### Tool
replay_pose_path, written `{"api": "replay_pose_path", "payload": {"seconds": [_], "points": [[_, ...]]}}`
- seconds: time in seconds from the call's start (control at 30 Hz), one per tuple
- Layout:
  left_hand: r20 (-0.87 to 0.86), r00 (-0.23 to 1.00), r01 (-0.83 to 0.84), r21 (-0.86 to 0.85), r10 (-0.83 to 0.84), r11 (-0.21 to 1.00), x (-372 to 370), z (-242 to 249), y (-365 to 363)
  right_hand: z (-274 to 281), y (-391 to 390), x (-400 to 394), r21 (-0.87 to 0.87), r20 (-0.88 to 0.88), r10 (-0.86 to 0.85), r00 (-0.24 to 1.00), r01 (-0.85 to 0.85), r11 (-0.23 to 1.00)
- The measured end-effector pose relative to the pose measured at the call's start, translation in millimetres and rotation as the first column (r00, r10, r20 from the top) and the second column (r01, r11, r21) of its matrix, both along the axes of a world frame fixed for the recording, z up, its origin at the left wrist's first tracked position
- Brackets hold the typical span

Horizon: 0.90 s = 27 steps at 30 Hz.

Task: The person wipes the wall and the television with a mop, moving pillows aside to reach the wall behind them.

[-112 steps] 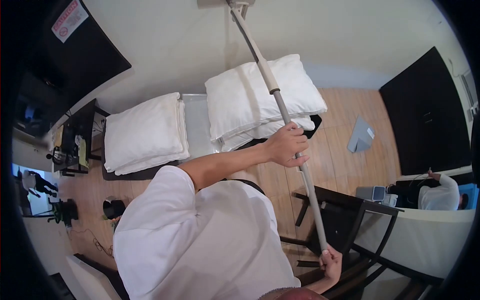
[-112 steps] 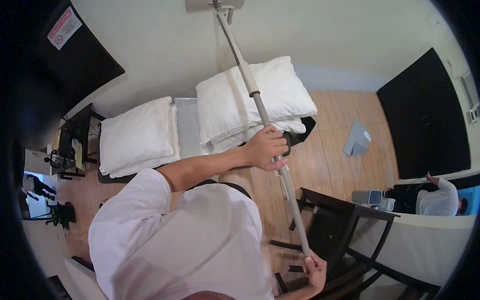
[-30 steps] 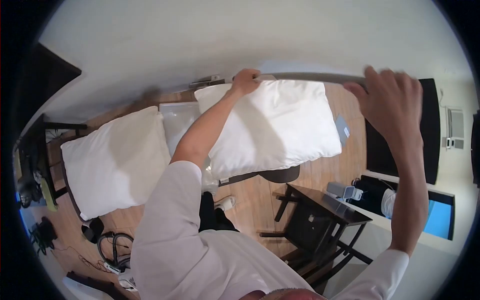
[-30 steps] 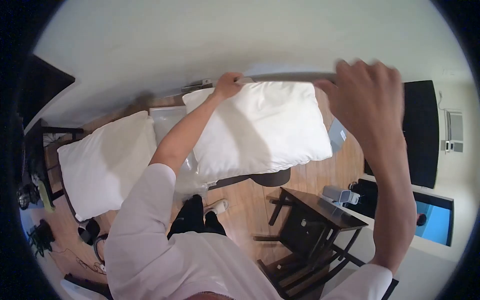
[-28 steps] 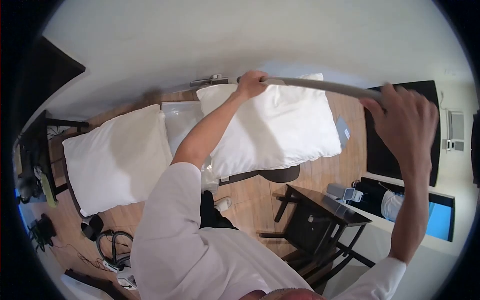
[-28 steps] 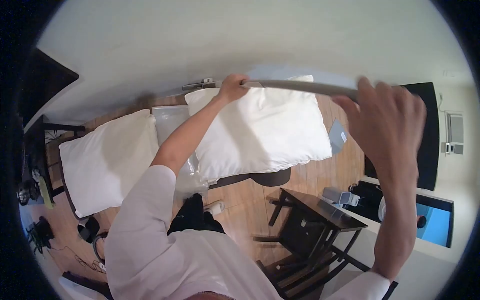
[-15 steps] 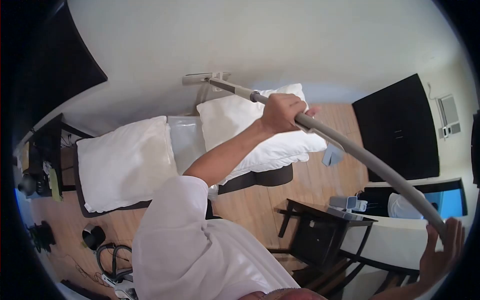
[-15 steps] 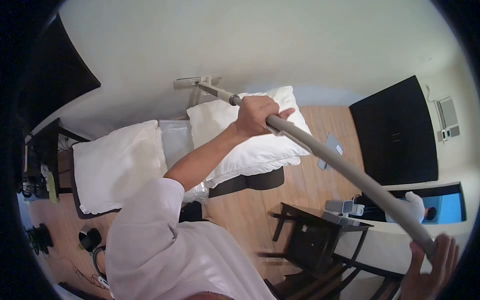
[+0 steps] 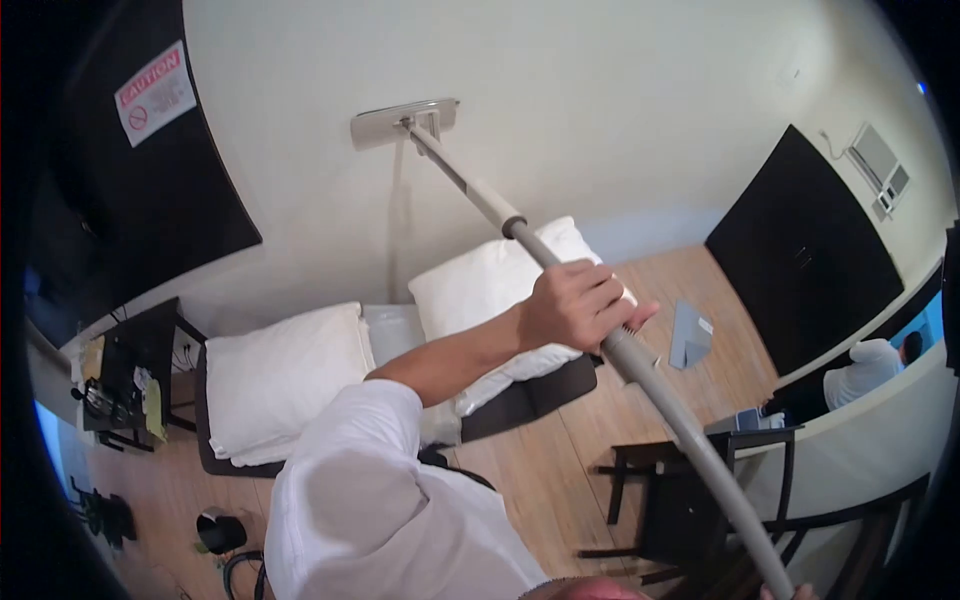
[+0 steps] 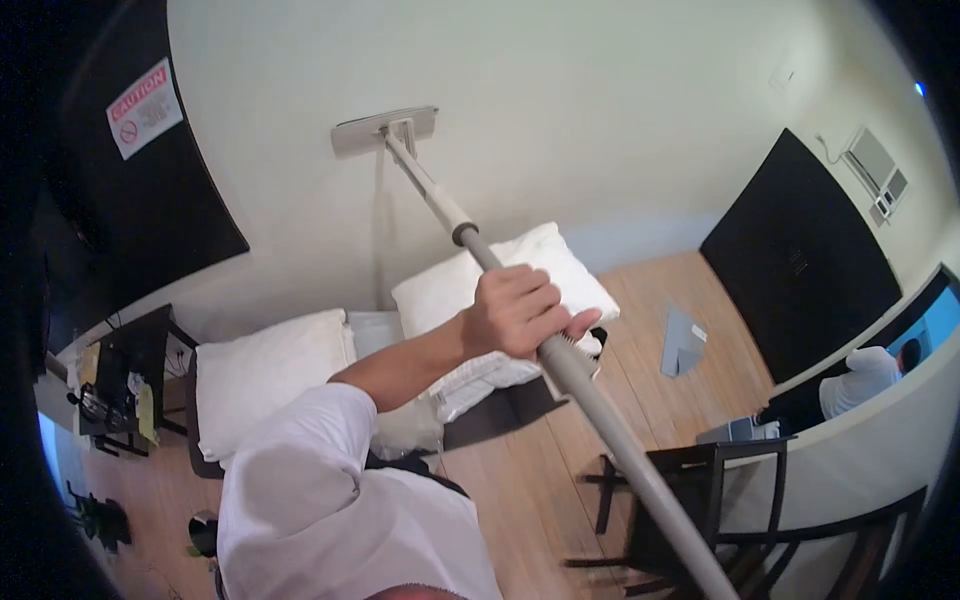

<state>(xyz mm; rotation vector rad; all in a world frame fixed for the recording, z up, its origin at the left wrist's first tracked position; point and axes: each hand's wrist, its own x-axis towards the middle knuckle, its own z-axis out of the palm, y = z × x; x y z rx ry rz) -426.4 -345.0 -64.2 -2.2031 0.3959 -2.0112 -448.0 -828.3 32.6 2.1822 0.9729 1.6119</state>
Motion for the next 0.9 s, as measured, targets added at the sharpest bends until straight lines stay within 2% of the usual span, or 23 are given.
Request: {"api": "replay_pose_path", "payload": {"seconds": [0.03,0.13,0.17,0.2,0.23,0.27,0.3,0.4,0.5,0.53,0.63,0.67,0.73,0.9], "points": [[0.001,1.0,-0.01,0.042,0.01,0.999,-1.4,-1.8,-2.3,-17.7,-7.9,-1.4,0.032,0.002,0.003,1.0,-0.003,0.999],[-0.015,1.0,0.004,0.124,-0.003,0.992,3.9,-24.2,-9.8,-87.8,-30.7,6.1,0.158,-0.136,0.023,0.99,-0.001,0.987],[-0.07,0.997,-0.022,0.139,0.032,0.99,6.0,-45.6,-8.3,-106.0,-37.8,1.9,0.134,-0.292,0.027,0.956,0.013,0.991],[-0.097,0.995,-0.019,0.156,0.035,0.988,7.5,-63.1,-8.9,-142.3,-50.2,9.1,0.126,-0.356,0.027,0.934,0.019,0.992],[-0.193,0.979,-0.025,0.171,0.058,0.985,6.9,-85.8,-6.9,-172.4,-32.2,4.3,0.212,-0.39,-0.017,0.921,0.108,0.971],[-0.315,0.949,0.024,0.167,0.03,0.986,7.2,-110.3,-2.4,-193.5,-27.5,-7.2,0.257,-0.598,-0.004,0.802,0.197,0.946],[-0.473,0.881,0.049,0.139,0.023,0.989,2.2,-136.1,-1.3,-218.5,-20.6,-14.2,0.289,-0.694,0.037,0.719,0.231,0.929],[-0.734,0.675,0.064,0.153,0.071,0.986,-20.2,-194.8,15.5,-293.7,2.0,-29.9,0.3,-0.855,0.136,0.501,0.262,0.917],[-0.836,0.543,0.061,0.13,0.076,0.99,-36.0,-225.0,24.5,-368.7,30.4,-40.1,0.272,-0.94,0.2,0.276,0.254,0.928],[-0.84,0.535,0.045,0.132,0.088,0.99,-43.6,-235.7,25.7,-395.2,38.6,-43.2,0.255,-0.958,0.211,0.197,0.237,0.937],[-0.95,0.279,0.027,0.155,0.141,0.988,-43.4,-256.1,30.3,-478.1,65.8,-45.8,0.191,-0.981,0.193,0.009,0.205,0.96],[-0.946,0.29,0.032,0.157,0.142,0.987,-47.5,-271.4,34.8,-507.1,74.2,-48.2,0.165,-0.983,0.178,-0.046,0.195,0.967],[-0.962,0.197,0.017,0.195,0.188,0.981,-56.8,-308.4,50.4,-558.1,89.1,-48.7,0.115,-0.982,0.139,-0.13,0.178,0.977],[-0.925,0.225,-0.016,0.311,0.306,0.95,-71.4,-309.4,90.8,-644.1,114.2,-40.9,0.035,-0.968,0.071,-0.239,0.153,0.988]]}}
